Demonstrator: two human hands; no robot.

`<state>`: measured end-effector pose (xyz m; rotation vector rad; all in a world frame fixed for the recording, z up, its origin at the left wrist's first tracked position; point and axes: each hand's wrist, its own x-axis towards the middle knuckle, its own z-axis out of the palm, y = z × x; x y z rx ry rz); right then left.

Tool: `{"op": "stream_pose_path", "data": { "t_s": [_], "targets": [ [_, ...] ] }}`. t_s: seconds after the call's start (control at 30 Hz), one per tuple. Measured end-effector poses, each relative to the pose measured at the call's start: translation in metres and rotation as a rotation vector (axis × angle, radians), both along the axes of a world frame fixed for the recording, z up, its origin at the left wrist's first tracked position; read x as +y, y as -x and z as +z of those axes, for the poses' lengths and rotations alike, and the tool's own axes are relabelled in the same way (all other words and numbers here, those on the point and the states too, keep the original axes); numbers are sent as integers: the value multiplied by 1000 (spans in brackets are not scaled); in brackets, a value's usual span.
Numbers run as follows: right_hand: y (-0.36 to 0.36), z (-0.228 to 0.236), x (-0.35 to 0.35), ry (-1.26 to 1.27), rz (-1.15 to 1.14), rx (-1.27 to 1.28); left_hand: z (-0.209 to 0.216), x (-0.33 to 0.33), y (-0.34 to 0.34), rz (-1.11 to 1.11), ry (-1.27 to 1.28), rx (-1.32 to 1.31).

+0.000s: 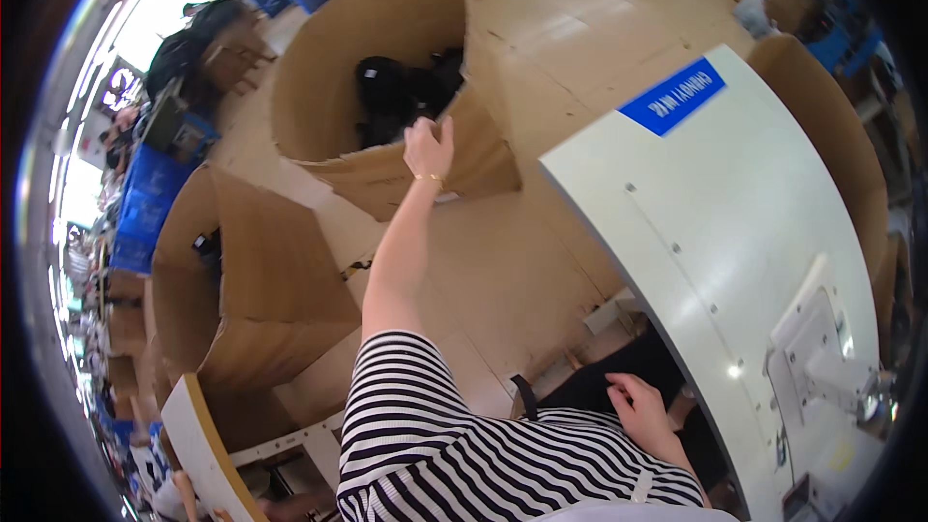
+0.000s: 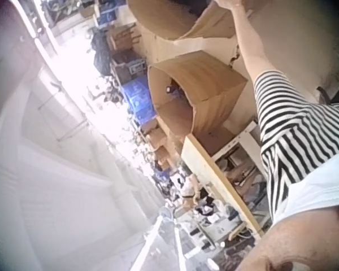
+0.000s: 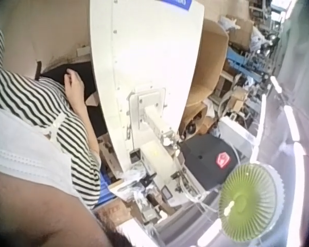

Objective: The recorder is sewing and sorting black shoe upper components at a sewing machine station in a factory.

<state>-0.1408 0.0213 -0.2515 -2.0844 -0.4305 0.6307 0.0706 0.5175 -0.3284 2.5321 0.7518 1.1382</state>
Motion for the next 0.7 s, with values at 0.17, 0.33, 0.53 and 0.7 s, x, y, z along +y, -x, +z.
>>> {"op": "stream_pose_path", "data": {
  "t_s": [0.17, 0.33, 0.53, 0.7],
  "targets": [
    [5, -4, 4, -13, 50, 82, 5, 49, 119, 210, -12, 187],
    [7, -6, -10, -53, 116, 66, 19, 190, 248, 706, -62, 625],
    [7, -7, -4, -65, 176, 140, 50, 146, 261, 646, 66, 356],
    [5, -3, 5, -49, 268, 33, 24, -4, 189, 538, 436, 174]
  ]
}}
